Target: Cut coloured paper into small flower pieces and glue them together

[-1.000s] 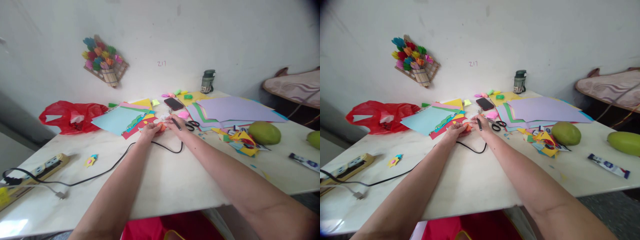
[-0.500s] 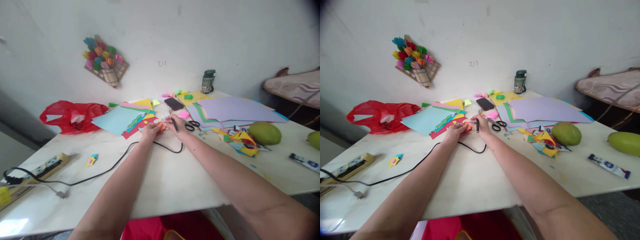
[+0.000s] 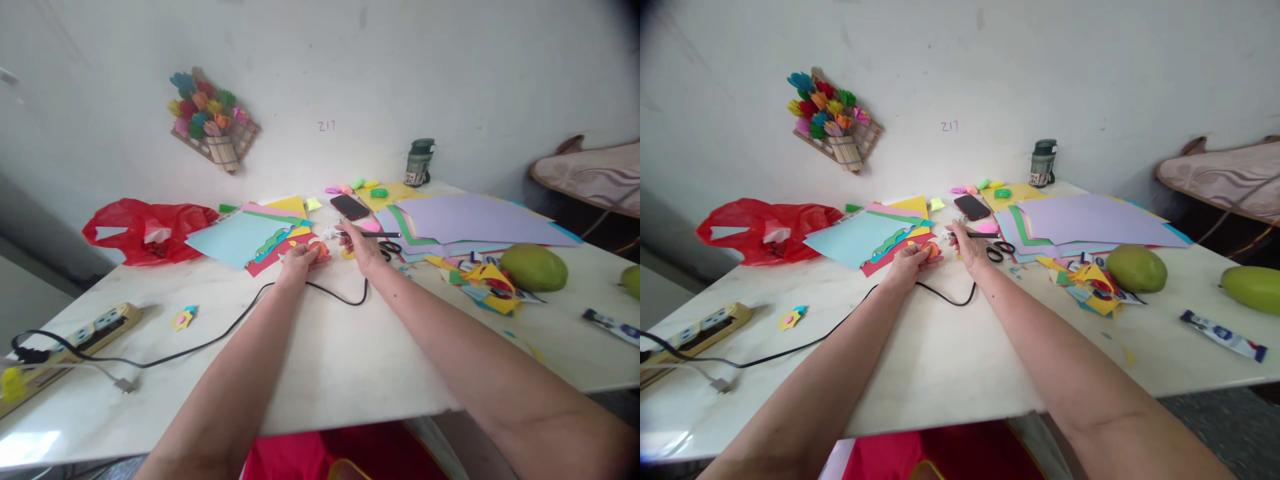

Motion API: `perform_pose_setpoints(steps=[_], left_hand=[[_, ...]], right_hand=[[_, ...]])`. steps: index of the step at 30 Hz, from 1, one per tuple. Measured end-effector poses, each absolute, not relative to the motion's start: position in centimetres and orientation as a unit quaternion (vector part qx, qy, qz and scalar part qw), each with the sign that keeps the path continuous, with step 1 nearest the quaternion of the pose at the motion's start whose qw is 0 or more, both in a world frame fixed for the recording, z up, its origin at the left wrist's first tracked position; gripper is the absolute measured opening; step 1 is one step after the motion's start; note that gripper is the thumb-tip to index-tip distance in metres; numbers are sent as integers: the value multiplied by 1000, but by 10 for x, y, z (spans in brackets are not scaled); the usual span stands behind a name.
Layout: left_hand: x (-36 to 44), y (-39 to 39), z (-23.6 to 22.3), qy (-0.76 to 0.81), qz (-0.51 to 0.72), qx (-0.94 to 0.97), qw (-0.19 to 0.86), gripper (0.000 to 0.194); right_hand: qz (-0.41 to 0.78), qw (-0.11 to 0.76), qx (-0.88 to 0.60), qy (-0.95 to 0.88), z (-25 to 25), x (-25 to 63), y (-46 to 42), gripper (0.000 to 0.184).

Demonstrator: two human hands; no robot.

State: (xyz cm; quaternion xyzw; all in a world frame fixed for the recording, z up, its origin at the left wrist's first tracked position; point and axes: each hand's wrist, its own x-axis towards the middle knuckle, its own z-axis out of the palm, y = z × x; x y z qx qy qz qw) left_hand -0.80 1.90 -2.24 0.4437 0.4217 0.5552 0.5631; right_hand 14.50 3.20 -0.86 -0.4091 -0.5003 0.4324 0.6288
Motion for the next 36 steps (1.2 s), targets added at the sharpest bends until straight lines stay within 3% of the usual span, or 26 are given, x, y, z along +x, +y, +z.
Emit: perform_pose_setpoints(steps=[6,20,36], left_hand=[[-7,17,-20,411,555,456,561,22],[-9,19,-23,400,552,471,559,22],[-8,17,-24,382,532,491,575,28]], right_hand=[[443,614,-392,-522,-10,140,32,13],[420,601,-396,-553,-15,139,34,24],[394,578,-449,-556,-12,137,29,16]])
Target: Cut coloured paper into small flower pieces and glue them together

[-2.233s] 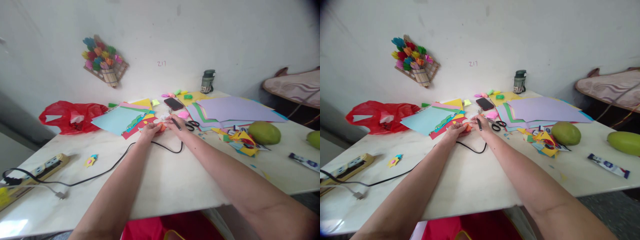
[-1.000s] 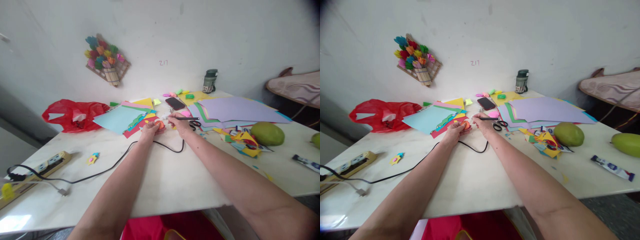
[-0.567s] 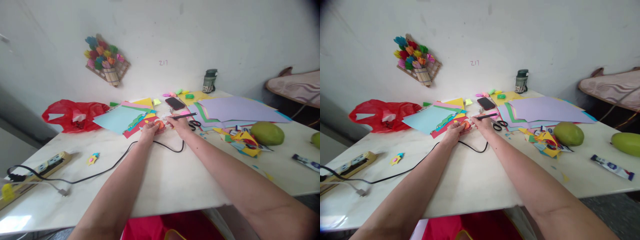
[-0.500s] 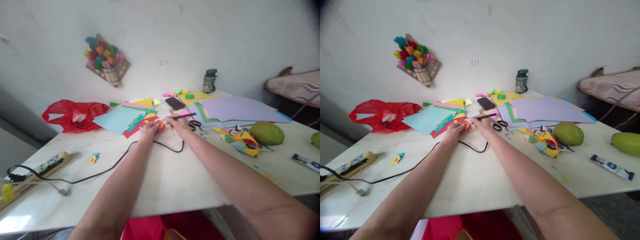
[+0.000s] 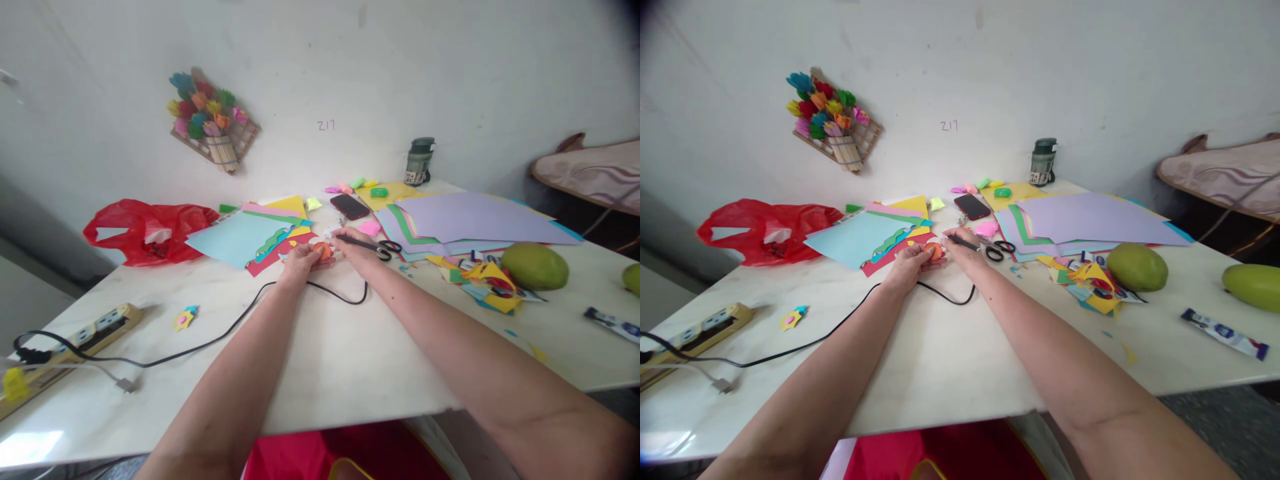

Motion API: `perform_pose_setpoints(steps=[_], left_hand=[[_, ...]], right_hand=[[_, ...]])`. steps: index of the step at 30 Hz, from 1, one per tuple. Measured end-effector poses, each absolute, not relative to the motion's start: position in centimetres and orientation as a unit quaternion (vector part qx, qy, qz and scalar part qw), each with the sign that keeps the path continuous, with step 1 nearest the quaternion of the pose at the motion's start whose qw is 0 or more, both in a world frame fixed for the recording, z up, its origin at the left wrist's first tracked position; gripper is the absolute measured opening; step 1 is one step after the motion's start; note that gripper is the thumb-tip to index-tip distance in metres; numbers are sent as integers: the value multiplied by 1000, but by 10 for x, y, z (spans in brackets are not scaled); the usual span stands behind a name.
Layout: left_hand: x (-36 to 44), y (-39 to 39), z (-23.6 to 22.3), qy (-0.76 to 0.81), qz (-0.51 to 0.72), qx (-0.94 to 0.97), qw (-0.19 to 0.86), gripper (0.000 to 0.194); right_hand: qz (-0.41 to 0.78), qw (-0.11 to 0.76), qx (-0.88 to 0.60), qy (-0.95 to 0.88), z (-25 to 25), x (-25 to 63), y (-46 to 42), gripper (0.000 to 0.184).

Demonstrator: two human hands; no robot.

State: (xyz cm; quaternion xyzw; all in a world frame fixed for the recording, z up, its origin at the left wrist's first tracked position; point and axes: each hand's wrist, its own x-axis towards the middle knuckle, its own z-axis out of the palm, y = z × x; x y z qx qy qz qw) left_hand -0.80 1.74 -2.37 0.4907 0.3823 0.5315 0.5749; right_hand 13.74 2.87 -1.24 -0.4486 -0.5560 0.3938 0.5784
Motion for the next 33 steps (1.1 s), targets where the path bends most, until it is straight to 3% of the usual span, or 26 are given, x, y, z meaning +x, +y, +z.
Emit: perform_pose_setpoints(steps=[7,19,26,33], left_hand=[[-10,16,-23,370,527,498,581,33],[-11,17,-20,375,532,462,603,29],[-10,19,-16,380,523,421,636,42],[-10,16,-19,385,521,475,596,34]], right_hand=[[423,564,-408,-580,-20,138,34,24],[433,557,-442,-553,-13,135,26,20],[421,551,-467,-548,-10,133,24,18],[418,549,-470,-551,-9,133,22,18]])
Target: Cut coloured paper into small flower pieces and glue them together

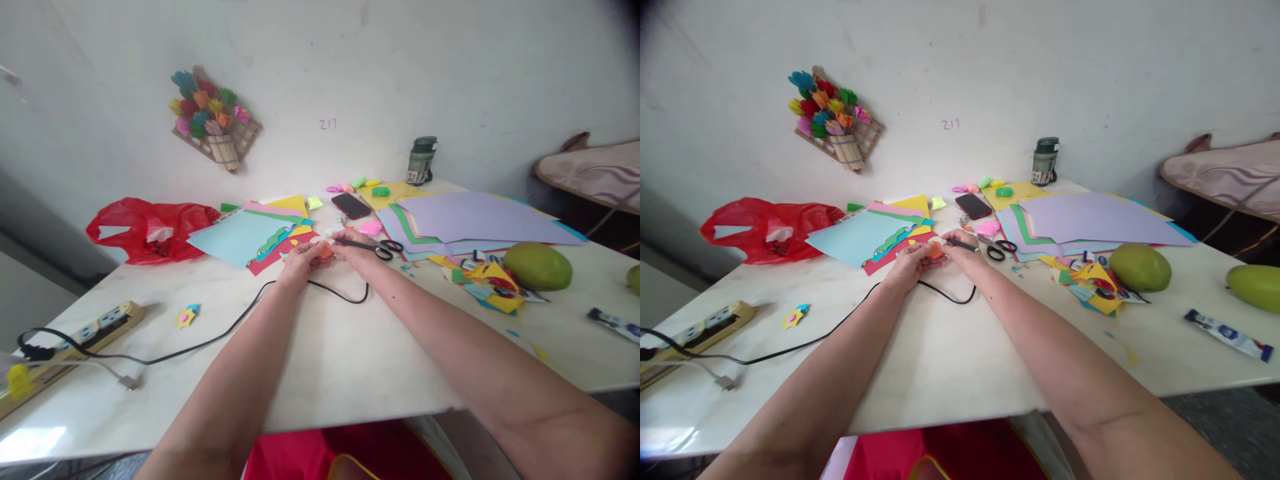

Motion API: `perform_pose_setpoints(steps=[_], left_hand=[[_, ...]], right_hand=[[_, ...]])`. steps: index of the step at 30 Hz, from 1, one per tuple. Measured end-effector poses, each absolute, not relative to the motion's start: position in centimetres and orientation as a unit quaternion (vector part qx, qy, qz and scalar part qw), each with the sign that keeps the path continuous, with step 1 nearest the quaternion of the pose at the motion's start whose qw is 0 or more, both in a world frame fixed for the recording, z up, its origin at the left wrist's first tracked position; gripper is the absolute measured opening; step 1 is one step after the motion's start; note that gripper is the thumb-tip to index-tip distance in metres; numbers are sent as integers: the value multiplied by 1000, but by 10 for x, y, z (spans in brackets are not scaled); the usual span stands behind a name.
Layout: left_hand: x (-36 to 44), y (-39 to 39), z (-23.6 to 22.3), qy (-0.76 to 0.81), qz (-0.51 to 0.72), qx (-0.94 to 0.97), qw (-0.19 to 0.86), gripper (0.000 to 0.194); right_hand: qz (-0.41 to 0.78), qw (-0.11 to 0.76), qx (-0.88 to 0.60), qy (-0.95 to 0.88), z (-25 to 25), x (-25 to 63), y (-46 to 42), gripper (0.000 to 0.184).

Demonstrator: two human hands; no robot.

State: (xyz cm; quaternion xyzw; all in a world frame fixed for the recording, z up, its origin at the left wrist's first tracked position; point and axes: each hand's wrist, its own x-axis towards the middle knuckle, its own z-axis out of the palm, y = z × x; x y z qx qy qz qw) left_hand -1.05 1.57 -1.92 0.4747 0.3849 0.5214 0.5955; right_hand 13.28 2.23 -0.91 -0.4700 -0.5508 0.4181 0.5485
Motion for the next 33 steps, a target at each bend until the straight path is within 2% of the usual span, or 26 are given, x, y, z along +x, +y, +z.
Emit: perform_pose_setpoints(steps=[16,21,27,33], left_hand=[[-9,18,-22,394,529,481,577,31],[-9,18,-22,409,545,468,563,29],[-8,15,-19,415,553,467,551,28],[-8,16,-20,420,548,467,552,28]], right_hand=[[413,558,-468,-547,-15,133,28,19],[416,585,-441,-539,-12,135,27,16],[362,595,-438,-569,-20,139,36,37],[371,603,-417,-569,-20,136,37,23]])
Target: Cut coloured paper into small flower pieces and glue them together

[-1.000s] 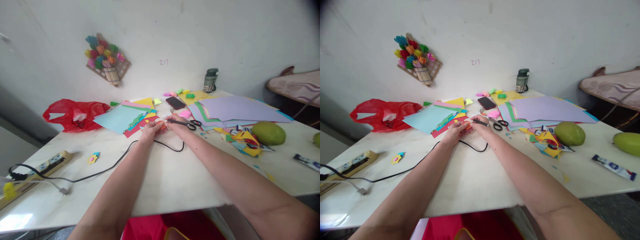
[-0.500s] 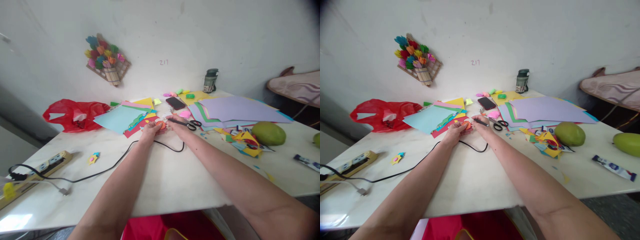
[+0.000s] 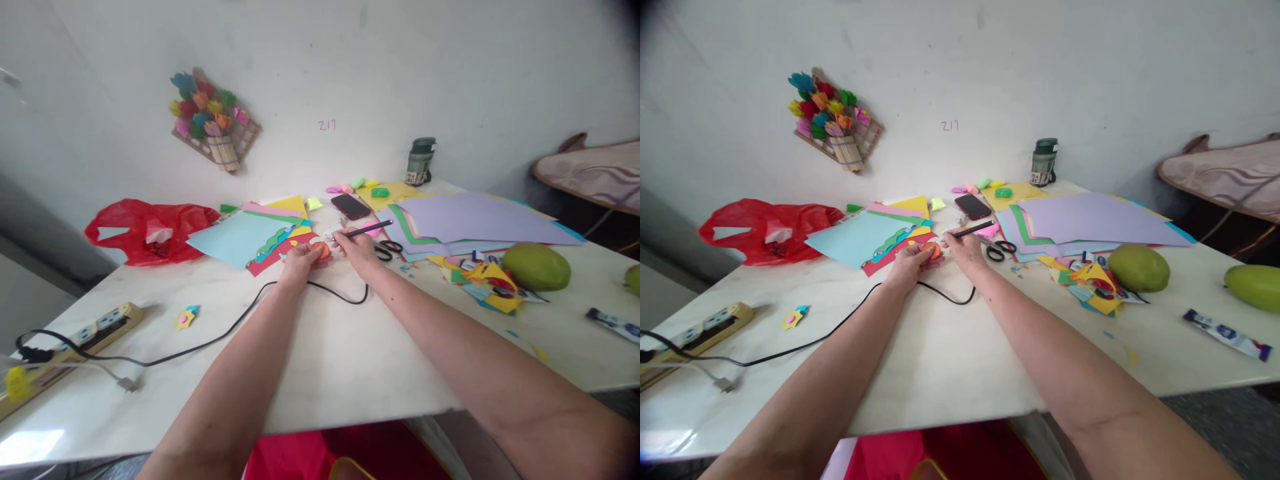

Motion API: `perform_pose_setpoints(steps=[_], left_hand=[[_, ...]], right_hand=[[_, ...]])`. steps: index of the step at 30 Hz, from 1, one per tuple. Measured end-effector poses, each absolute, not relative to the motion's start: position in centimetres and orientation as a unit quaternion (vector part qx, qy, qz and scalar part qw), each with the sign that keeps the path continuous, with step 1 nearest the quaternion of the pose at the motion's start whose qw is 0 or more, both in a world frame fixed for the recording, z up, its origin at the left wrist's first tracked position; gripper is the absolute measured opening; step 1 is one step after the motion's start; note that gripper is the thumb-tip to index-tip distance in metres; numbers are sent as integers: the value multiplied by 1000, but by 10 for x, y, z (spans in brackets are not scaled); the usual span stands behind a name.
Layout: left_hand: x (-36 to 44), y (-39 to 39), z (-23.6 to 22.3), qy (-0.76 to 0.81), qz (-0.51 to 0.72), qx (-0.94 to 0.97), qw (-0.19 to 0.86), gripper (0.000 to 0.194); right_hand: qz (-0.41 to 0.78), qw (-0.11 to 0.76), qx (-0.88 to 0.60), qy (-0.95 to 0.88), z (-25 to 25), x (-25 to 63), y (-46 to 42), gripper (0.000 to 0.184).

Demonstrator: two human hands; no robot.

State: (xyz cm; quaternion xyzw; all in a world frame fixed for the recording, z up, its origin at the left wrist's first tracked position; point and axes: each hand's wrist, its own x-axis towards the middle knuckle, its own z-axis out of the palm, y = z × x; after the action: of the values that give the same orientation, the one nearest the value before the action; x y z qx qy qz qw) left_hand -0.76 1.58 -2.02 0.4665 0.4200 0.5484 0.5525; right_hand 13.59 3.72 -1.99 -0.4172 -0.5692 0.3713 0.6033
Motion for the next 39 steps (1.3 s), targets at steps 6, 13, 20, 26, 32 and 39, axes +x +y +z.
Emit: perform_pose_setpoints(steps=[6,13,20,26,32,39], left_hand=[[-8,16,-20,419,550,463,554,26],[-8,16,-20,419,546,463,558,26],[-8,15,-20,421,545,461,560,24],[-7,16,-21,421,548,456,561,22],[-8,17,-22,420,547,465,555,22],[-8,17,-23,413,545,470,559,23]], right_hand=[[386,607,-402,-567,-21,134,37,20],[377,600,-405,-578,-20,134,35,21],[374,595,-412,-580,-19,134,33,19],[365,590,-417,-587,-19,134,33,19],[365,591,-417,-586,-20,134,33,19],[373,594,-412,-582,-19,134,33,21]])
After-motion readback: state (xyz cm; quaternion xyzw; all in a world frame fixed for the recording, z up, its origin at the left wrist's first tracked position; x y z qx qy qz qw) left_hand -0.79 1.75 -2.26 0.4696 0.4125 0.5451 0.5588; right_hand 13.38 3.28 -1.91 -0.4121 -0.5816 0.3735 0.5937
